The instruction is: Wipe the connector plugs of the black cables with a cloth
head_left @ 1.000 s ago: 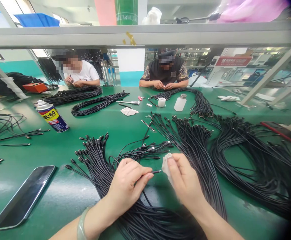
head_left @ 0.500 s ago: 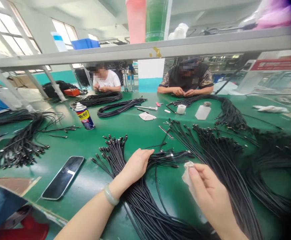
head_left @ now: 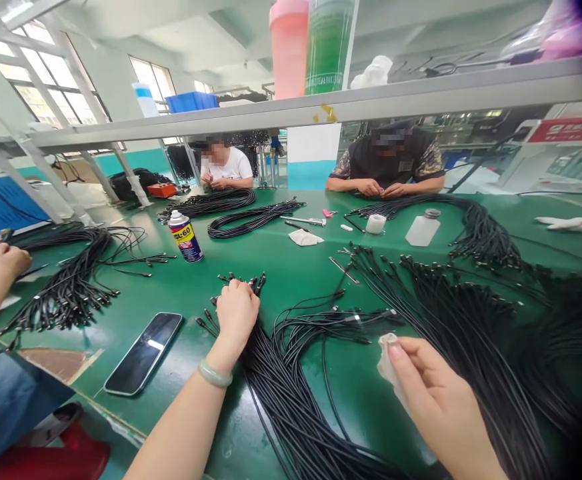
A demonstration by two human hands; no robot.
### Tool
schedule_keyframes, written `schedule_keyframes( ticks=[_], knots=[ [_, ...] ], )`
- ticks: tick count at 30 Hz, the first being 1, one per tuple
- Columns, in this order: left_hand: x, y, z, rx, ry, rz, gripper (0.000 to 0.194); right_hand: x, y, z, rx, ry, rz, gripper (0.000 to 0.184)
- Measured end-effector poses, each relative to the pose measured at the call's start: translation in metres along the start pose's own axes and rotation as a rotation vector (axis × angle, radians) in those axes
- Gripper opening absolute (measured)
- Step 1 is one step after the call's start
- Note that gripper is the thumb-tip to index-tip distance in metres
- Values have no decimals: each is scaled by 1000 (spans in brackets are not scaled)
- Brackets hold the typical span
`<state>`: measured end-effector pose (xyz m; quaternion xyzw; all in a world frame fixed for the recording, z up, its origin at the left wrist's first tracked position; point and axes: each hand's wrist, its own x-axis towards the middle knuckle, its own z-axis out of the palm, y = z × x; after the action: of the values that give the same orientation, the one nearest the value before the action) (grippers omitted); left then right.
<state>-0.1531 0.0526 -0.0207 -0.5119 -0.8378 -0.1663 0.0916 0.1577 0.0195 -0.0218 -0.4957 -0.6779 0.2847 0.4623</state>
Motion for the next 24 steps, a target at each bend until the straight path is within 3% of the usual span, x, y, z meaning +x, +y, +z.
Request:
schedule_keyframes(
  ticks=[6,12,16,20,24],
  knots=[
    [-2,6,-1,-7,-2,-32,32,3,-6,-1,-37,-21,-6,29],
    [4,1,0,-88,-84,-2,26,1,-7,-2,-49,-21,13,27],
    [16,-16,-12,-143,-148,-79,29,1,-8,-2,-40,-3,43,27],
    [15,-41,-28,-170,-310,-192,33,4,-8,-2,-63,-8,18,29],
    [-11,-57,-34,-237,-497,-250,53,5,-8,-3,-69,-3,18,30]
  ],
)
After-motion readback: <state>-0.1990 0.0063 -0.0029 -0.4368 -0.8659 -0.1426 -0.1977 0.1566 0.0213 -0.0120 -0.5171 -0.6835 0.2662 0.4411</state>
